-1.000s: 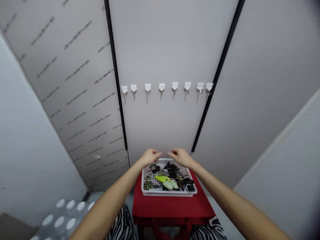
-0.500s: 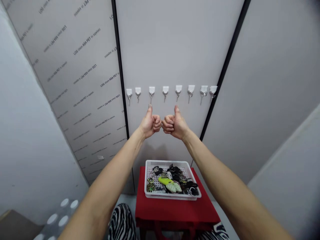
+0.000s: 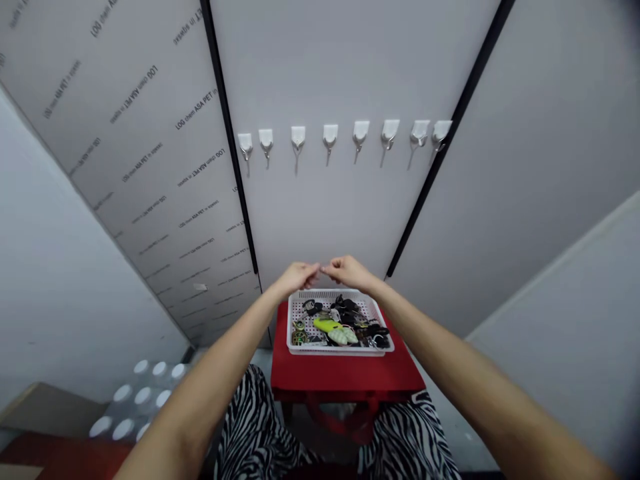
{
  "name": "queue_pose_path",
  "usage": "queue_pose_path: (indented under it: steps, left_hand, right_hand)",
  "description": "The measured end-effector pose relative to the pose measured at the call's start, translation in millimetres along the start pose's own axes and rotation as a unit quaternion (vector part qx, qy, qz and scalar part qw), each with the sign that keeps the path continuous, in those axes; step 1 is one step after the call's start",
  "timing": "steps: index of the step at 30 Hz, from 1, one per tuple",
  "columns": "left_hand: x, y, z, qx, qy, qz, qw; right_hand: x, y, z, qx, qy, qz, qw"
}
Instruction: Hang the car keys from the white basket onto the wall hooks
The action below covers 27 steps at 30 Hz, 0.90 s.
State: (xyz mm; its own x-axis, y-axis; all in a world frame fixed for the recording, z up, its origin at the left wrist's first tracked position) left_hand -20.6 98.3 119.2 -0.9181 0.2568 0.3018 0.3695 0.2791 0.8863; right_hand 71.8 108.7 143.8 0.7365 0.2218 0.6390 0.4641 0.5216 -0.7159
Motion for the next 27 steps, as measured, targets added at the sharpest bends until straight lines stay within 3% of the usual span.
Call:
queue_pose_path:
  steps: [2,5,10,13,16,20,24,27]
  left_hand:
    - [-8.0,-33,9,0.015,0.035,0.084,0.996]
    - [-23.7,-64,18,-0.007,0.053,0.186,0.981]
    - [-45.4,-77,22,-0.074,0.063,0.27,0.958]
    - [-51.3,-77,21,-0.09,0.07,0.294,0.949]
    - [-52.9,-75,20,-0.09,0.078,0.315,0.941]
    - [-50.2,-74,20,-0.084,0.101,0.322,0.938]
    - [-46.6,-74,20,-0.072,0.116,0.311,0.941]
    - [-43.9,-70,18,-0.072,0.126,0.303,0.942]
  right_hand:
    - [-7,24,-15,-0.015,-0.024,-0.089,0.996]
    - [-14,49,-36,-0.031,-0.053,-0.132,0.989]
    - [-21,70,-56,-0.022,-0.09,-0.154,0.984]
    - [-14,79,-62,-0.041,-0.071,-0.204,0.976]
    - [-15,75,-66,-0.043,-0.067,-0.199,0.977]
    - [-37,46,-72,0.029,-0.134,-0.133,0.982]
    - [-52,21,-81,0.11,-0.177,-0.215,0.954]
    - [-58,15,-86,0.122,-0.186,-0.278,0.934]
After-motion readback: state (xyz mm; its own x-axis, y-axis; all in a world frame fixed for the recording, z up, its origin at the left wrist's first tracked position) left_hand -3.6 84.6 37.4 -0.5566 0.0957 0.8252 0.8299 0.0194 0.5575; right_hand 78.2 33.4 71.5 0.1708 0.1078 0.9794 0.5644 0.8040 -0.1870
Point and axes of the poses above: each hand's wrist, its own z-axis towards the middle knuckle, its own x-axis out of the back of the hand, y = z × x, the point moved 8 cm from there along z, towards the middle knuckle, and after that the axes turned 15 degrees about x, right-handed, at the moved point
